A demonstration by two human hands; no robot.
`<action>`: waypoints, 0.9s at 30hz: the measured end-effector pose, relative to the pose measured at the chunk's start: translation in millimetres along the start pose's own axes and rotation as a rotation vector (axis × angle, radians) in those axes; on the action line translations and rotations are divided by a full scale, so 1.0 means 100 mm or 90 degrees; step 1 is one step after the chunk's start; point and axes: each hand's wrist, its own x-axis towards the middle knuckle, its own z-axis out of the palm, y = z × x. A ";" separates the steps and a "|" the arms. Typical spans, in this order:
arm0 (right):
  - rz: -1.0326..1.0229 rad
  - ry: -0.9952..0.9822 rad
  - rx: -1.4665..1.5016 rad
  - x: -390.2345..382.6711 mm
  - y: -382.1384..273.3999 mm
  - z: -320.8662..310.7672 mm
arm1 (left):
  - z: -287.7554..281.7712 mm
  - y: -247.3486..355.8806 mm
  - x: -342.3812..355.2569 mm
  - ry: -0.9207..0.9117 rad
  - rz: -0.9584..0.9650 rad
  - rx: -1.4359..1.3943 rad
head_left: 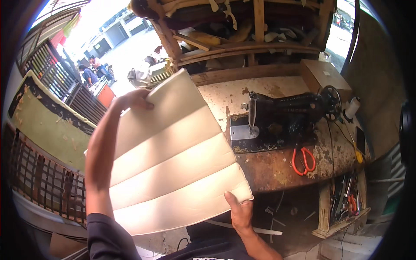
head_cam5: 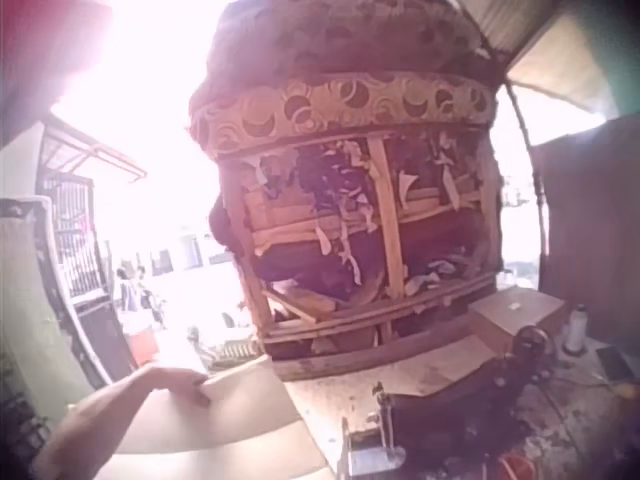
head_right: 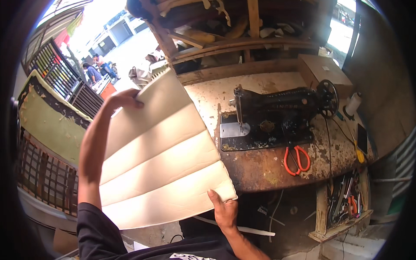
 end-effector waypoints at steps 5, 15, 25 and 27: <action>0.261 0.032 -0.302 -0.12 -0.19 -0.47 | 2.02 -0.22 1.18 0.221 0.050 0.047; 0.030 -0.148 -0.284 0.06 -0.59 -0.14 | 2.13 0.30 1.28 0.426 0.102 -0.182; 0.115 -0.191 -0.372 0.23 -0.14 -0.12 | 1.77 0.23 1.36 0.306 0.125 0.010; 0.092 -0.240 -0.416 0.23 -0.15 -0.07 | 1.95 0.17 1.43 0.305 0.111 -0.007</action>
